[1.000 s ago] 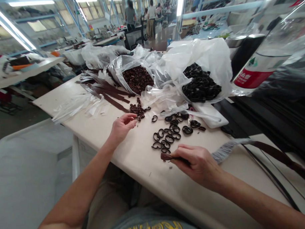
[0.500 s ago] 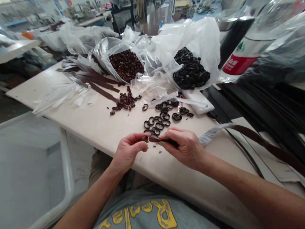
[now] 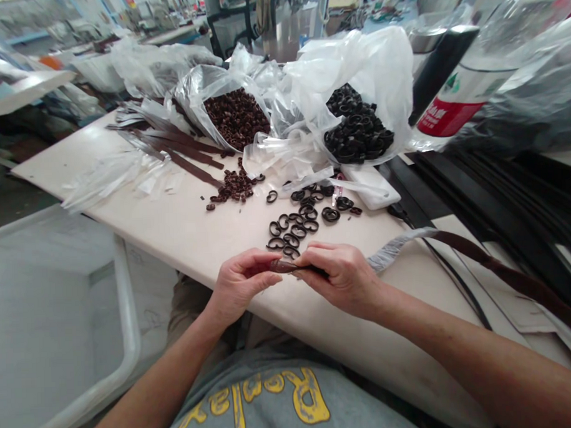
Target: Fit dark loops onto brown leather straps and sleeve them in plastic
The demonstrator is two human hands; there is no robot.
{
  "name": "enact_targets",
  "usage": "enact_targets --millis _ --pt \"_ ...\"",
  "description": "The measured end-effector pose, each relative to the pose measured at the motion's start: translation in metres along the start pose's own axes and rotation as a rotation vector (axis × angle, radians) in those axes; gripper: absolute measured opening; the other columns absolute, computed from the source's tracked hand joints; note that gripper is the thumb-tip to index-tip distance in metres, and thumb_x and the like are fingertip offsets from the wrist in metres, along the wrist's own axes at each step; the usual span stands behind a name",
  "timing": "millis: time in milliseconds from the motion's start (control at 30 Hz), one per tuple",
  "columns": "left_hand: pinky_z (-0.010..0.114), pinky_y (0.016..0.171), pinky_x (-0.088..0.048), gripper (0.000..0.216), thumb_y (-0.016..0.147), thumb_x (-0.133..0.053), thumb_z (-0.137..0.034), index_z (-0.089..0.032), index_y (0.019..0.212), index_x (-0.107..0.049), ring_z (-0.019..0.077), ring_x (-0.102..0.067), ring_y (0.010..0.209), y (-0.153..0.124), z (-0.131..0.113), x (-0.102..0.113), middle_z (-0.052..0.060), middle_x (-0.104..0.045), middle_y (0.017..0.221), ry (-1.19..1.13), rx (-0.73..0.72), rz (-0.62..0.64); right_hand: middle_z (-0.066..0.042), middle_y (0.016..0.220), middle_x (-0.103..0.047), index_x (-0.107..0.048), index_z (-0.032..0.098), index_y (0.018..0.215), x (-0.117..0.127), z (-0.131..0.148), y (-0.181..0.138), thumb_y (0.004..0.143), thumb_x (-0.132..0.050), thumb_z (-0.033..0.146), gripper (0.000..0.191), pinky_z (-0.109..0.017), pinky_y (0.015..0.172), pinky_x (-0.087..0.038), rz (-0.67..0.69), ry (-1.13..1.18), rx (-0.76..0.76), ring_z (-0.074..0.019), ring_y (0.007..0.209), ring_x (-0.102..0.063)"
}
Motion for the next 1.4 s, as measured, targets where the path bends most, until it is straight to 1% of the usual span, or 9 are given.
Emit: enact_targets --millis 233,467,567,667,767,900,1100,1233,1400 --pt "0.028 0.072 -0.057 0.023 0.065 -0.084 -0.019 -0.018 0.087 -0.077 0.018 -0.068 0.076 -0.003 -0.014 -0.005 0.004 -0.072 0.08 0.151 -0.109 0.015 0.0 0.071 -0.059 -0.065 0.017 0.081 -0.003 0.003 0.0 0.093 -0.054 0.022 0.017 -0.022 0.057 -0.034 0.049 -0.039 -0.021 -0.0101 0.06 -0.05" --pt "0.023 0.062 -0.049 0.012 0.072 -0.08 -0.019 -0.02 0.084 -0.078 0.0145 -0.062 0.069 -0.004 -0.021 -0.021 0.004 -0.071 0.075 0.402 -0.241 0.186 -0.002 0.072 -0.063 -0.067 0.016 0.079 -0.018 0.0 -0.003 0.094 -0.057 0.026 0.021 -0.023 0.057 -0.034 0.151 -0.07 -0.047 -0.0117 0.062 -0.055" --pt "0.024 0.063 -0.049 0.011 0.075 -0.077 -0.02 -0.019 0.086 -0.078 0.0151 -0.063 0.069 -0.003 -0.021 -0.014 0.004 -0.072 0.075 0.452 -0.242 0.179 -0.002 0.082 -0.069 -0.071 0.018 0.093 -0.02 -0.006 -0.001 0.091 -0.062 0.028 0.013 -0.022 0.062 -0.038 0.224 -0.049 -0.092 -0.0132 0.07 -0.062" --pt "0.024 0.062 -0.049 0.013 0.074 -0.078 -0.021 -0.019 0.086 -0.078 0.0156 -0.063 0.07 -0.003 -0.02 0.002 0.005 -0.072 0.078 0.447 -0.216 0.111 -0.003 0.087 -0.072 -0.069 0.019 0.105 -0.017 -0.011 0.001 0.088 -0.067 0.032 0.021 -0.023 0.064 -0.04 0.269 -0.068 -0.134 -0.0144 0.073 -0.063" --pt "0.024 0.063 -0.049 0.014 0.072 -0.08 -0.023 -0.019 0.085 -0.078 0.0158 -0.064 0.071 -0.005 -0.017 0.014 0.005 -0.071 0.079 0.459 -0.191 0.067 -0.004 0.086 -0.071 -0.068 0.017 0.104 -0.015 -0.013 0.001 0.088 -0.066 0.035 0.024 -0.025 0.064 -0.04 0.301 -0.108 -0.148 -0.0158 0.073 -0.062" --pt "0.024 0.063 -0.049 0.014 0.073 -0.08 -0.023 -0.019 0.086 -0.078 0.0155 -0.063 0.071 -0.009 -0.016 0.017 0.006 -0.072 0.079 0.477 -0.196 0.079 -0.004 0.087 -0.071 -0.067 0.017 0.106 -0.018 -0.011 -0.002 0.092 -0.062 0.034 0.022 -0.025 0.065 -0.04 0.364 -0.105 -0.116 -0.0162 0.074 -0.063" --pt "0.024 0.06 -0.048 0.012 0.073 -0.079 -0.022 -0.019 0.086 -0.078 0.0154 -0.063 0.069 -0.01 -0.017 0.012 0.005 -0.072 0.077 0.504 -0.214 0.115 -0.003 0.082 -0.07 -0.069 0.019 0.095 -0.021 -0.014 -0.003 0.091 -0.062 0.029 0.013 -0.025 0.061 -0.034 0.393 -0.167 -0.145 -0.0148 0.069 -0.06" --pt "0.024 0.062 -0.049 0.014 0.074 -0.078 -0.02 -0.02 0.088 -0.077 0.015 -0.063 0.07 -0.01 -0.016 0.006 0.004 -0.072 0.079 0.552 -0.236 0.137 -0.002 0.073 -0.068 -0.067 0.017 0.083 -0.026 -0.016 -0.007 0.093 -0.06 0.029 0.017 -0.026 0.057 -0.028 0.43 -0.223 -0.146 -0.0136 0.063 -0.056" --pt "0.028 0.074 -0.052 0.016 0.081 -0.072 -0.021 -0.021 0.096 -0.076 0.0175 -0.067 0.08 -0.011 -0.015 -0.02 0.005 -0.074 0.086 0.708 -0.317 0.289 -0.002 0.069 -0.068 -0.066 0.016 0.079 -0.038 -0.009 -0.011 0.097 -0.053 0.028 0.025 -0.025 0.055 -0.026 0.459 -0.204 -0.104 -0.0121 0.06 -0.056"
Point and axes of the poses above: each hand's wrist, its own y-axis towards the middle knuckle, its own x-axis out of the back of the hand, z = x × y, the point moved 7 cm from there along y, towards the middle knuckle
